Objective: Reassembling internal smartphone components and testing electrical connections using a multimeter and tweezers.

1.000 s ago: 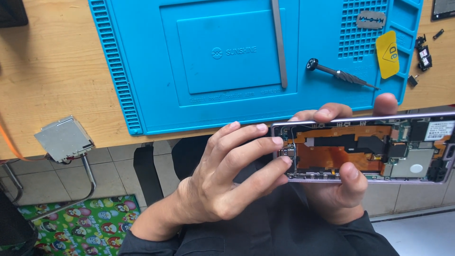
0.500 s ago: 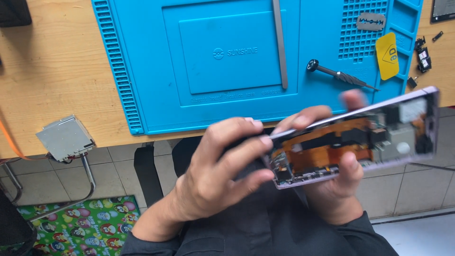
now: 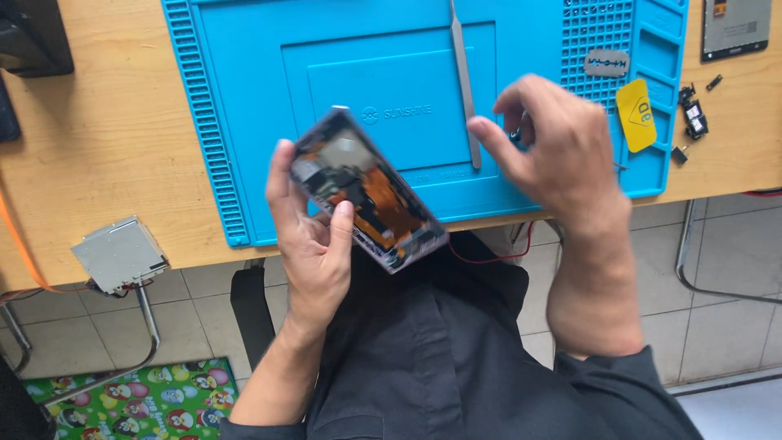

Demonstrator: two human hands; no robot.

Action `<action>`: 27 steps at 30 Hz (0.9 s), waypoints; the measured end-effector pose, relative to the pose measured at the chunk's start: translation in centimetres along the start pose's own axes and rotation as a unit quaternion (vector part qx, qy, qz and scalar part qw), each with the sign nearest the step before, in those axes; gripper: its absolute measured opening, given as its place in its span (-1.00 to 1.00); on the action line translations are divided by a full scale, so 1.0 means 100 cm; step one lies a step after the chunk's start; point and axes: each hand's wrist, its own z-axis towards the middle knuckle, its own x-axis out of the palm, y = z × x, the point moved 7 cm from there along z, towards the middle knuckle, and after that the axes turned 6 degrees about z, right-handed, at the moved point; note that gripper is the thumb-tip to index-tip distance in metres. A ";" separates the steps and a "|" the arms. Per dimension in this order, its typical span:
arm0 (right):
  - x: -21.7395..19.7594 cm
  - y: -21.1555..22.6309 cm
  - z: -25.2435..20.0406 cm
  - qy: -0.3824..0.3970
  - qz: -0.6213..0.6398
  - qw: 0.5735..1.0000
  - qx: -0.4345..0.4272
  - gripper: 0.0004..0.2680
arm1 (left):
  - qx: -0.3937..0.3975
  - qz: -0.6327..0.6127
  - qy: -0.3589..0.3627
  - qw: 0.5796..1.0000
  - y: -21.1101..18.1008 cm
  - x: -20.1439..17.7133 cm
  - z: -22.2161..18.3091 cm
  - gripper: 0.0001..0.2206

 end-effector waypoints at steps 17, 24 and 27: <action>0.012 -0.035 0.069 0.084 -0.216 0.971 -0.054 -0.84 | 0.067 0.322 0.188 0.926 -0.023 -0.024 -0.017 -0.53; -0.036 -0.052 0.023 -0.098 0.332 0.938 -0.031 -0.66 | 0.309 0.517 0.183 0.777 -0.029 0.035 0.027 -0.33; -0.028 -0.055 -0.024 -0.175 0.443 0.879 0.009 -0.74 | 0.323 0.555 0.198 0.741 -0.016 0.045 0.032 -0.28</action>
